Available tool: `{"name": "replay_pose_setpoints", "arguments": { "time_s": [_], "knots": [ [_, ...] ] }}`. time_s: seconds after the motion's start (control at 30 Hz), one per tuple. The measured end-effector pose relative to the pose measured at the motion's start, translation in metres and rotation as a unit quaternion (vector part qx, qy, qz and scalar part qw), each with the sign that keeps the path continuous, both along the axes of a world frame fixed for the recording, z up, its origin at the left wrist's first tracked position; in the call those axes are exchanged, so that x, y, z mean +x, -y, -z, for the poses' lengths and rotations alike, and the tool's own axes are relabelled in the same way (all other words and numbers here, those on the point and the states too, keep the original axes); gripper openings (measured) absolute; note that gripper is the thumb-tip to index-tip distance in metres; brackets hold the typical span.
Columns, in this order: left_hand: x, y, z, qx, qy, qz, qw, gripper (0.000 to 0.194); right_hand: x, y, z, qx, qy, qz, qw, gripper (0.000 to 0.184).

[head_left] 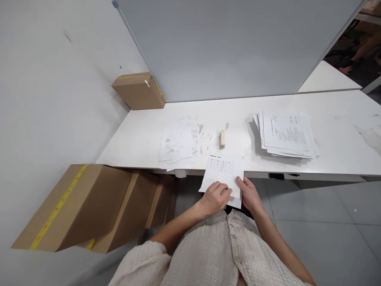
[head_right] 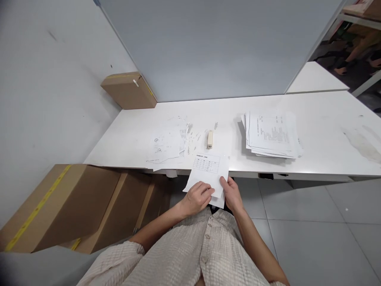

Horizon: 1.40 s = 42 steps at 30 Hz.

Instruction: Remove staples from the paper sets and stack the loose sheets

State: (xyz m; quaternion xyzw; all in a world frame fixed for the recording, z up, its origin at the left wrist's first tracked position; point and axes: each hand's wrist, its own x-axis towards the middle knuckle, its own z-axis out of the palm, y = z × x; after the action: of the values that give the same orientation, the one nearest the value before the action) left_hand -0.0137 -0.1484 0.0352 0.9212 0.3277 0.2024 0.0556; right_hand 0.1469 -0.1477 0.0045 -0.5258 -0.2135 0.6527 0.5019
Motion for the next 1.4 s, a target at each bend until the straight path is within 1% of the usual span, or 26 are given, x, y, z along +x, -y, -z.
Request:
{"name": "replay_pose_setpoints", "arguments": {
  "time_s": [0.1, 0.2, 0.27, 0.3, 0.33, 0.37, 0.43, 0.5, 0.53, 0.57, 0.6, 0.63, 0.67, 0.7, 0.77, 0.8, 0.83, 0.87, 0.93, 1.0, 1.07, 1.1, 1.13, 1.2, 1.3, 1.4],
  "knots": [
    [0.003, 0.006, 0.002, -0.013, 0.003, 0.003, 1.0, 0.021, -0.001, 0.001, 0.002, 0.015, 0.019, -0.002, 1.0, 0.043],
    [0.007, 0.013, 0.004, -0.031, 0.018, 0.016, 0.999, 0.02, 0.0, 0.002, 0.003, 0.01, 0.013, 0.003, 1.0, 0.041],
    [0.007, 0.015, 0.005, -0.048, 0.051, 0.025, 0.997, 0.016, 0.001, 0.002, 0.004, 0.008, 0.0, 0.006, 1.0, 0.039],
    [0.005, 0.015, 0.005, -0.055, 0.074, 0.021, 0.996, 0.016, 0.002, 0.002, 0.005, 0.007, -0.007, 0.006, 1.0, 0.039],
    [0.002, 0.013, 0.005, -0.059, 0.094, 0.002, 0.994, 0.017, 0.004, 0.003, 0.006, 0.007, -0.013, 0.006, 1.0, 0.039],
    [-0.002, 0.01, 0.005, -0.063, 0.106, -0.035, 0.992, 0.019, 0.005, 0.003, 0.008, 0.007, -0.017, 0.003, 1.0, 0.039],
    [-0.014, -0.001, 0.003, -0.077, 0.092, -0.159, 0.98, 0.026, 0.009, 0.004, 0.01, 0.002, -0.019, -0.005, 1.0, 0.039],
    [-0.028, -0.015, 0.0, -0.124, 0.043, -0.289, 0.948, 0.036, 0.013, 0.005, 0.012, -0.002, -0.015, -0.017, 1.0, 0.04],
    [-0.034, -0.022, -0.001, -0.163, 0.025, -0.327, 0.93, 0.039, 0.015, 0.006, 0.012, -0.001, -0.011, -0.023, 1.0, 0.04],
    [-0.04, -0.028, -0.002, -0.209, 0.027, -0.339, 0.917, 0.041, 0.017, 0.007, 0.012, 0.002, -0.006, -0.03, 1.0, 0.04],
    [-0.043, -0.033, -0.004, -0.255, 0.055, -0.329, 0.907, 0.042, 0.018, 0.008, 0.011, 0.007, 0.0, -0.035, 0.999, 0.041],
    [-0.045, -0.037, -0.005, -0.298, 0.107, -0.305, 0.898, 0.041, 0.018, 0.008, 0.008, 0.015, 0.006, -0.043, 0.999, 0.042],
    [-0.045, -0.041, -0.007, -0.333, 0.178, -0.273, 0.885, 0.04, 0.019, 0.008, 0.006, 0.025, 0.012, -0.049, 0.998, 0.043],
    [-0.043, -0.043, -0.009, -0.357, 0.256, -0.243, 0.865, 0.039, 0.019, 0.008, 0.002, 0.038, 0.019, -0.056, 0.998, 0.044],
    [-0.036, -0.048, -0.015, -0.379, 0.39, -0.208, 0.813, 0.037, 0.019, 0.004, -0.007, 0.07, 0.036, -0.07, 0.994, 0.044],
    [-0.031, -0.051, -0.019, -0.38, 0.435, -0.202, 0.791, 0.035, 0.019, 0.001, -0.012, 0.092, 0.047, -0.073, 0.992, 0.042],
    [-0.027, -0.054, -0.025, -0.375, 0.467, -0.201, 0.775, 0.034, 0.019, -0.004, -0.018, 0.117, 0.061, -0.072, 0.989, 0.04],
    [-0.023, -0.058, -0.032, -0.36, 0.49, -0.201, 0.768, 0.032, 0.02, -0.01, -0.024, 0.144, 0.077, -0.068, 0.984, 0.037],
    [-0.018, -0.065, -0.047, -0.315, 0.521, -0.195, 0.769, 0.029, 0.022, -0.024, -0.038, 0.2, 0.113, -0.051, 0.972, 0.031],
    [-0.014, -0.072, -0.061, -0.264, 0.538, -0.175, 0.781, 0.025, 0.026, -0.04, -0.049, 0.25, 0.148, -0.026, 0.957, 0.029],
    [-0.013, -0.077, -0.069, -0.226, 0.541, -0.153, 0.795, 0.024, 0.028, -0.054, -0.055, 0.287, 0.17, -0.004, 0.943, 0.028],
    [-0.012, -0.079, -0.071, -0.214, 0.538, -0.146, 0.802, 0.024, 0.029, -0.06, -0.055, 0.3, 0.175, 0.003, 0.938, 0.028],
    [-0.012, -0.081, -0.07, -0.205, 0.533, -0.143, 0.808, 0.024, 0.03, -0.066, -0.054, 0.31, 0.176, 0.006, 0.934, 0.028],
    [-0.011, -0.084, -0.063, -0.202, 0.522, -0.143, 0.816, 0.026, 0.03, -0.073, -0.048, 0.317, 0.175, 0.004, 0.932, 0.028],
    [-0.01, -0.089, -0.05, -0.215, 0.517, -0.15, 0.815, 0.029, 0.027, -0.077, -0.036, 0.313, 0.181, -0.004, 0.932, 0.031],
    [-0.01, -0.091, -0.045, -0.217, 0.522, -0.156, 0.81, 0.029, 0.025, -0.077, -0.032, 0.309, 0.188, -0.001, 0.932, 0.033]
  ]
}}
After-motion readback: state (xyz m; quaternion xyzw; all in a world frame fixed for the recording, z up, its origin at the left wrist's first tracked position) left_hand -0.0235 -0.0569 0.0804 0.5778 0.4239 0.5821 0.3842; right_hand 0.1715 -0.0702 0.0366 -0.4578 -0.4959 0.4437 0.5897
